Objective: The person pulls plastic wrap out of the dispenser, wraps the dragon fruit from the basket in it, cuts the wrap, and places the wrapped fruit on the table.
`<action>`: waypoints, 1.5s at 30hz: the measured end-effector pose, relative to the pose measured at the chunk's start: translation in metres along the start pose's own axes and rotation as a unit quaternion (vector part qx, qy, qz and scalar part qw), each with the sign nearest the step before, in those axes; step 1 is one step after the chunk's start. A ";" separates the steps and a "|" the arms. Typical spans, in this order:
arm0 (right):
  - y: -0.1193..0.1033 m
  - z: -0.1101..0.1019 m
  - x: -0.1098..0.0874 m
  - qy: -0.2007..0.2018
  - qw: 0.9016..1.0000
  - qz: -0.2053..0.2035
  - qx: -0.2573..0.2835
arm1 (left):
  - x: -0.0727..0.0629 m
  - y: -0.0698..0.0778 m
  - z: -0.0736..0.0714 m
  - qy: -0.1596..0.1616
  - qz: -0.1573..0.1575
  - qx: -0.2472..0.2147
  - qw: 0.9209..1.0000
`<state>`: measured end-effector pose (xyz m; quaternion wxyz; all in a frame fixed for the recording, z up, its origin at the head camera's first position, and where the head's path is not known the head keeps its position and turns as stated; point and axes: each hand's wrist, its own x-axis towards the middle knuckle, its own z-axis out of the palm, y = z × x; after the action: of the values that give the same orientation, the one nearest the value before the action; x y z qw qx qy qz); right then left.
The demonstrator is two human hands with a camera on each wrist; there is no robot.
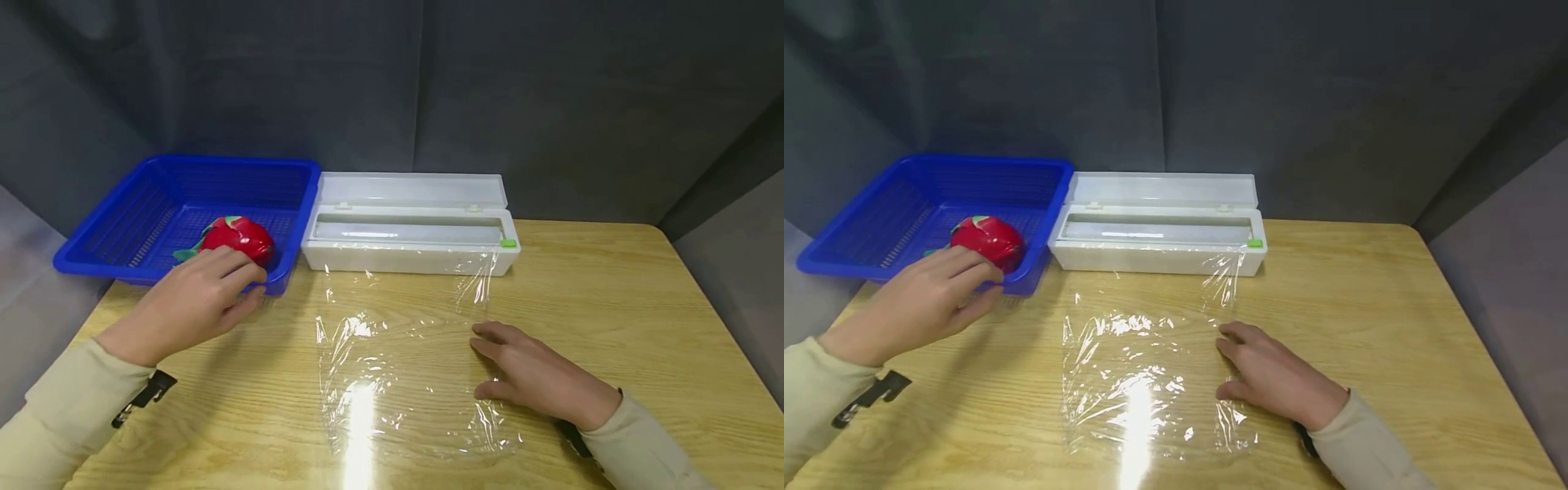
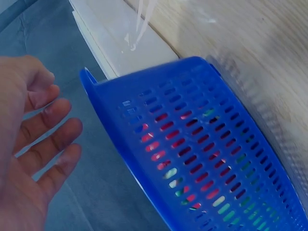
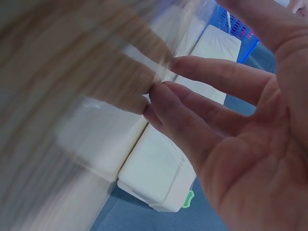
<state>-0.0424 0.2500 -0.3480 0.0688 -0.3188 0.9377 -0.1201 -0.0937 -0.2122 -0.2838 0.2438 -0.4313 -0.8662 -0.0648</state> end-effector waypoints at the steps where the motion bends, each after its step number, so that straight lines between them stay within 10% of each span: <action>1: 0.000 0.000 0.000 0.002 1.000 -0.001 -0.001 | 0.000 -0.001 0.000 -0.002 -0.004 0.001 1.000; 23: 0.001 0.003 0.000 0.010 1.000 0.006 -0.005 | -0.016 -0.047 0.004 -0.022 -0.071 0.021 0.997; 33: 0.001 0.004 0.000 0.014 1.000 0.010 -0.003 | -0.015 -0.070 0.004 -0.070 -0.160 0.008 0.985; 45: 0.001 0.004 0.000 0.010 1.000 0.011 0.000 | -0.013 -0.080 0.010 -0.069 -0.162 0.000 0.984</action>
<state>-0.0418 0.2502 -0.3519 0.0610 -0.3075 0.9417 -0.1220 -0.1534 -0.2681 -0.2908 0.1700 -0.2884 -0.9394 -0.0734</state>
